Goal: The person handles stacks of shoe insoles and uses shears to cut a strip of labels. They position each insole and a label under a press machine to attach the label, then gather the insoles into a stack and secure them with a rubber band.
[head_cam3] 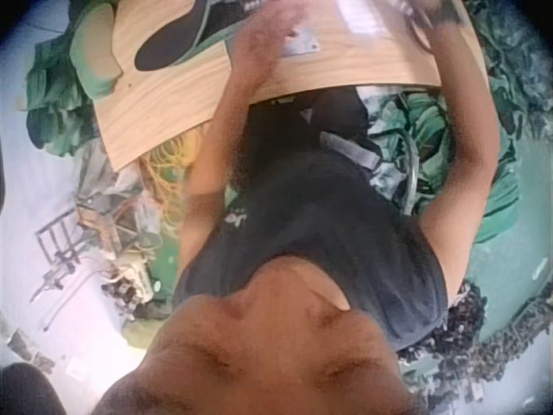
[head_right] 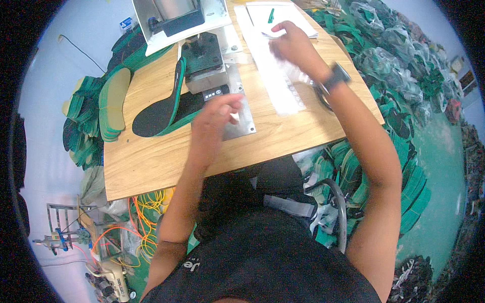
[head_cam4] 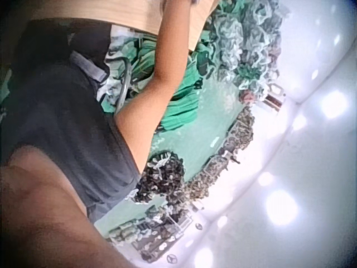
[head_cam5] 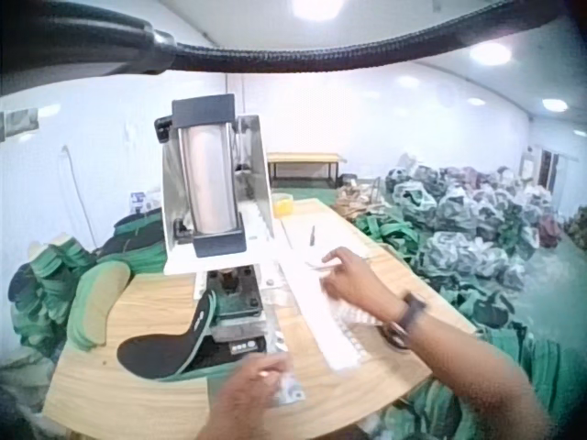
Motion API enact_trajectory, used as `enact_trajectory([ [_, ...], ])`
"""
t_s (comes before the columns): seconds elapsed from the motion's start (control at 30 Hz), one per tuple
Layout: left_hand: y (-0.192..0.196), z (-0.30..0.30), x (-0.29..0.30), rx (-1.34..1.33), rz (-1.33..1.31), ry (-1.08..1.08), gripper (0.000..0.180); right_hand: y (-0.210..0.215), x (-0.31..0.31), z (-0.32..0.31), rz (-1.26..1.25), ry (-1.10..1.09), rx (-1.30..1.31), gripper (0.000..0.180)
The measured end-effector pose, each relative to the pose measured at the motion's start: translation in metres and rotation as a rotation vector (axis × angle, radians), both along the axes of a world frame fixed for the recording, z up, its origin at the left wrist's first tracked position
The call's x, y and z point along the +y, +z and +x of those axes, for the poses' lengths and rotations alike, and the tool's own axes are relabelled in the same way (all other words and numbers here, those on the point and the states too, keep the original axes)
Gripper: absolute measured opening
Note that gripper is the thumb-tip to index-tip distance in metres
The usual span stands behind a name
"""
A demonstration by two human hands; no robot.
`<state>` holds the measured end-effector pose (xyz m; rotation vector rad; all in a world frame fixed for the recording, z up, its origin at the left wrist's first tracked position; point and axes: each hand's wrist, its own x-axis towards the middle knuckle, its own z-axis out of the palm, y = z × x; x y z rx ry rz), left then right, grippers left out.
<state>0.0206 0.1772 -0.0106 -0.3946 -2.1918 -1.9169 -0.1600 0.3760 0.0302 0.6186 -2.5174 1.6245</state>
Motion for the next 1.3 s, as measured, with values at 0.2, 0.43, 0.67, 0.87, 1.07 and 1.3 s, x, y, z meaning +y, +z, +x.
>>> enact_trajectory([
  [0.2,-0.027,-0.010,0.072,-0.260,0.675,-0.321,0.049,0.003,0.056,0.212,-0.038,0.210,-0.363,0.037],
  [0.43,-0.001,0.001,0.060,-0.180,0.908,-0.048,0.029,-0.041,0.147,0.277,0.461,0.273,-0.300,0.026],
  [0.67,-0.015,0.037,0.046,-0.405,0.746,-0.040,0.026,-0.040,0.113,0.118,0.565,-0.280,0.597,0.034],
  [0.87,-0.025,0.046,0.026,-0.338,0.601,0.069,0.018,-0.042,0.119,0.059,0.844,-0.258,0.173,0.024],
  [1.07,-0.023,0.045,0.015,-0.290,0.739,0.092,0.018,-0.030,0.073,0.154,-0.305,-0.322,-0.123,0.046],
  [1.3,-0.021,0.049,0.002,-0.232,0.394,0.100,0.018,-0.064,0.056,0.263,-0.693,0.299,-0.633,0.080],
])
